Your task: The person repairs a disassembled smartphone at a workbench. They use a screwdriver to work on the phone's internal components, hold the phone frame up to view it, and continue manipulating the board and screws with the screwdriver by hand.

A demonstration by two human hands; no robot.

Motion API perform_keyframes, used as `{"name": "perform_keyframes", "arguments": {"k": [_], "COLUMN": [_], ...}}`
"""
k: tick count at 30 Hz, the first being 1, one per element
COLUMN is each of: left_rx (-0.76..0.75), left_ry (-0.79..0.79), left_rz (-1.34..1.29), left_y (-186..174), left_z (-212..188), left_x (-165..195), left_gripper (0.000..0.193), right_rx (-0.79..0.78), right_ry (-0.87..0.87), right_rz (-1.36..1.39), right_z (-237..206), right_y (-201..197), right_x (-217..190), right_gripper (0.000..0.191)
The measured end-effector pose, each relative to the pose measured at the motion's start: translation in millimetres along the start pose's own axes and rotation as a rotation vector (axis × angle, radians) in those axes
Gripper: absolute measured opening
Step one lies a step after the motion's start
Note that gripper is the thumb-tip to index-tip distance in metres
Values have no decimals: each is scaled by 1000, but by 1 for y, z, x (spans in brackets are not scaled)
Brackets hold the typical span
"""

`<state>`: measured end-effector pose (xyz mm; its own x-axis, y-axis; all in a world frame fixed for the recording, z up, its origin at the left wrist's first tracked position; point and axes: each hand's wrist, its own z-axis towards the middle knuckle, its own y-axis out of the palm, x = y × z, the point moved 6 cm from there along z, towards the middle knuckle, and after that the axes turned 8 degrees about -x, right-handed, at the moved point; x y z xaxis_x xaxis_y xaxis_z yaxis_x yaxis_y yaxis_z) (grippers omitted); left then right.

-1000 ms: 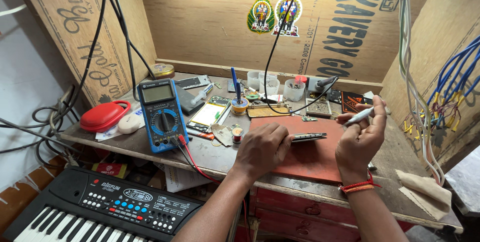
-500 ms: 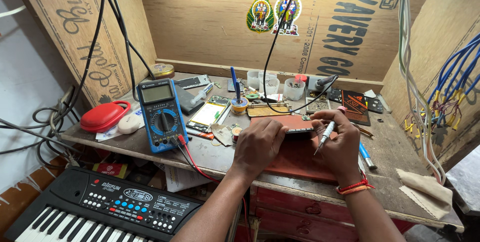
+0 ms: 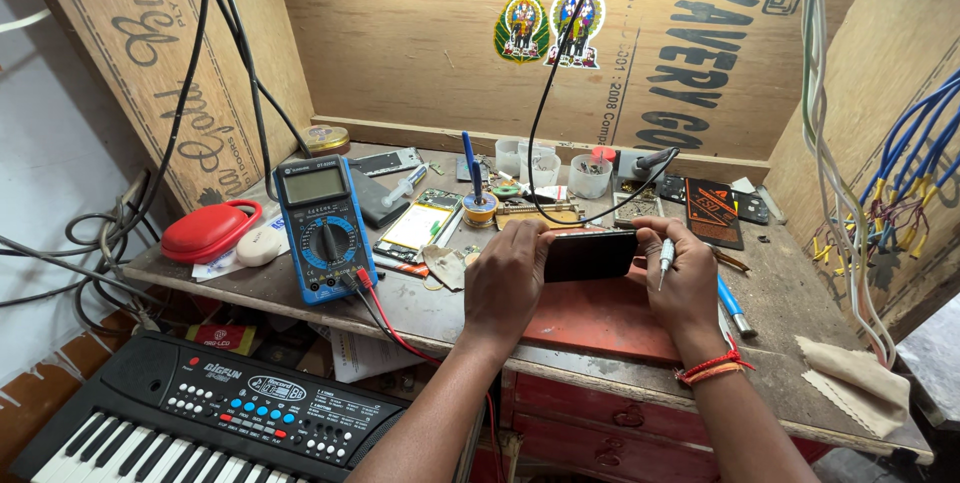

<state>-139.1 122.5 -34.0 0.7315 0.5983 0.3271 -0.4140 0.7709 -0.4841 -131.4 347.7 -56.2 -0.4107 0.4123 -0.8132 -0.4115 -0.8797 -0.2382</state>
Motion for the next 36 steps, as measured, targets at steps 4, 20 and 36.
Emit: {"name": "perform_keyframes", "arguments": {"k": [4, 20, 36], "left_rx": [-27, -124, -245], "left_ry": [-27, 220, 319], "left_rz": [25, -159, -180], "left_y": [2, 4, -2], "left_z": [1, -10, -14], "left_x": [-1, 12, 27], "left_gripper": [23, 18, 16], "right_rx": [-16, 330, -87], "right_ry": [11, -371, -350], "right_rz": [-220, -202, -25], "right_z": [2, -23, -13], "right_y": [-1, -19, 9], "right_x": [5, -36, -44], "right_gripper": [21, 16, 77]}}
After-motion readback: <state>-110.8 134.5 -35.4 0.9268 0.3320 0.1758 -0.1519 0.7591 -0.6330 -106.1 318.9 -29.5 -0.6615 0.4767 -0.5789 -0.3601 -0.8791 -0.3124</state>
